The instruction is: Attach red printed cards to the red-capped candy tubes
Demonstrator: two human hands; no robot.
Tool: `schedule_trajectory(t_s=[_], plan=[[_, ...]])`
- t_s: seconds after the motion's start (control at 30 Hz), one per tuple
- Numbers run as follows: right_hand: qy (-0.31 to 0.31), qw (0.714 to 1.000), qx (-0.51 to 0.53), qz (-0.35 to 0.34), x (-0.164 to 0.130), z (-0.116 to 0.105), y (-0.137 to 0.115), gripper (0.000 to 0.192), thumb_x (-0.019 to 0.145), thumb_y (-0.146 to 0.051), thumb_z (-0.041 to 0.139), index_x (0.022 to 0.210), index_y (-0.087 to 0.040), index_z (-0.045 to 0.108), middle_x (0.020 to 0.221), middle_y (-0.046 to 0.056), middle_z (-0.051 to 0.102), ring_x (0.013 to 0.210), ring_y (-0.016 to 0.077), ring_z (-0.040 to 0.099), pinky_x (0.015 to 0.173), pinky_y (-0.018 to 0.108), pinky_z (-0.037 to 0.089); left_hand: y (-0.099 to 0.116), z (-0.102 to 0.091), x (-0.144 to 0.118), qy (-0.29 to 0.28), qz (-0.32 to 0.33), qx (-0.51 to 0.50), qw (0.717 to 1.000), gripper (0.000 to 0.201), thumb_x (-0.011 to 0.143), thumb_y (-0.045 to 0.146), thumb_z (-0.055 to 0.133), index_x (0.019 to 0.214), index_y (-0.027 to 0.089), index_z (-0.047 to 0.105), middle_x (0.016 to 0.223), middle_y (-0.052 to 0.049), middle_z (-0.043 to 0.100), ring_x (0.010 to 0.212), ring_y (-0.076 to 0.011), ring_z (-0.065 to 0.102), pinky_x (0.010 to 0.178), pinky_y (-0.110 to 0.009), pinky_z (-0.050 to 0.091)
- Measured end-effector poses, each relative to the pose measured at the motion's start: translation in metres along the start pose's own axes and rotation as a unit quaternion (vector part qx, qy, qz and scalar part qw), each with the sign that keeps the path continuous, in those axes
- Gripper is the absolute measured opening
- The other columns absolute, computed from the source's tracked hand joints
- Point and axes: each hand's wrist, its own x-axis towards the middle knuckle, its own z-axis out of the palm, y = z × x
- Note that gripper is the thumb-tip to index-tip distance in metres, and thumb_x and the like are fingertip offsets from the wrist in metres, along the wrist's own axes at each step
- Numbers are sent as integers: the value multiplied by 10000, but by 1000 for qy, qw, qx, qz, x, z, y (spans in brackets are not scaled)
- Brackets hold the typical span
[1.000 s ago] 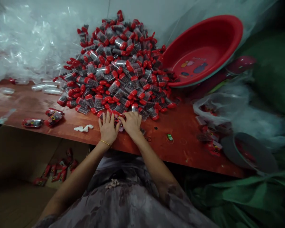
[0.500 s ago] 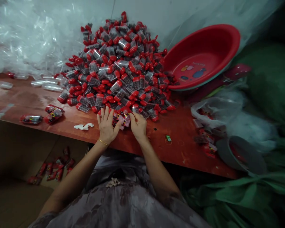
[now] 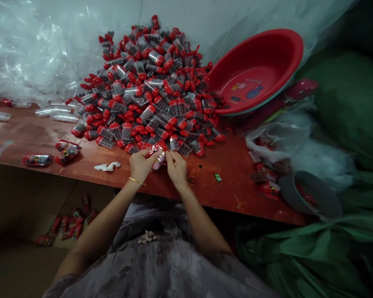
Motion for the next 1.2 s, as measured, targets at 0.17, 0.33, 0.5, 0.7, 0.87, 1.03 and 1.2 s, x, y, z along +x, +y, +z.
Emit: schedule_trajectory(t_s=[0.17, 0.33, 0.5, 0.7, 0.87, 1.03, 1.2], plan=[[58, 997, 14, 52, 11, -2, 12, 327, 873, -397, 423, 677, -178, 566, 600, -14, 552, 585, 122, 490, 591, 235, 390, -13, 1, 27, 36, 102, 197, 974, 179, 740, 370, 644, 717, 203, 701, 1140, -88, 664, 1206, -295, 491, 993, -439, 347], [57, 997, -35, 34, 5, -3, 15, 348, 875, -408, 394, 627, -191, 506, 547, -27, 498, 529, 111, 433, 542, 233, 339, -15, -3, 44, 93, 132, 308, 937, 324, 807, 338, 557, 1065, 165, 651, 1425, -157, 404, 1368, -343, 252, 1089, -554, 125], [95, 992, -76, 33, -1, -4, 10, 397, 900, -412, 343, 587, -205, 470, 509, -28, 454, 505, 115, 399, 528, 244, 313, 6, -12, 20, 104, 184, 254, 944, 509, 855, 390, 472, 1270, 99, 513, 1433, -198, 377, 1364, -327, 265, 1085, -508, 177], [93, 996, -8, 18, -16, -2, -4, 292, 897, -367, 395, 743, -192, 569, 640, 1, 584, 588, 127, 505, 584, 240, 396, 19, -6, -28, -80, 6, -96, 992, 377, 719, 469, 645, 902, 147, 710, 812, -60, 715, 770, -190, 645, 752, -285, 475], [84, 996, -3, 13, -36, 9, -12, 297, 908, -349, 398, 713, -189, 554, 589, -10, 556, 546, 119, 488, 557, 236, 399, 24, 5, -42, -82, -196, -372, 904, 348, 490, 390, 817, 687, 131, 694, 605, 5, 657, 538, -81, 558, 591, -215, 459], [22, 999, -23, -7, -48, -5, -11, 362, 939, -348, 323, 732, -184, 571, 654, 18, 592, 628, 135, 545, 612, 250, 428, 22, 1, -47, -31, -251, -384, 888, 376, 404, 375, 850, 600, 117, 660, 501, 36, 600, 446, -44, 486, 495, -184, 406], [-10, 967, -253, -20, -40, -50, 15, 403, 853, -460, 485, 1058, -130, 592, 1029, 148, 641, 934, 261, 545, 816, 403, 414, 14, -8, -43, -20, -238, -368, 899, 366, 454, 373, 839, 638, 112, 659, 541, 27, 617, 476, -50, 508, 505, -185, 410]])
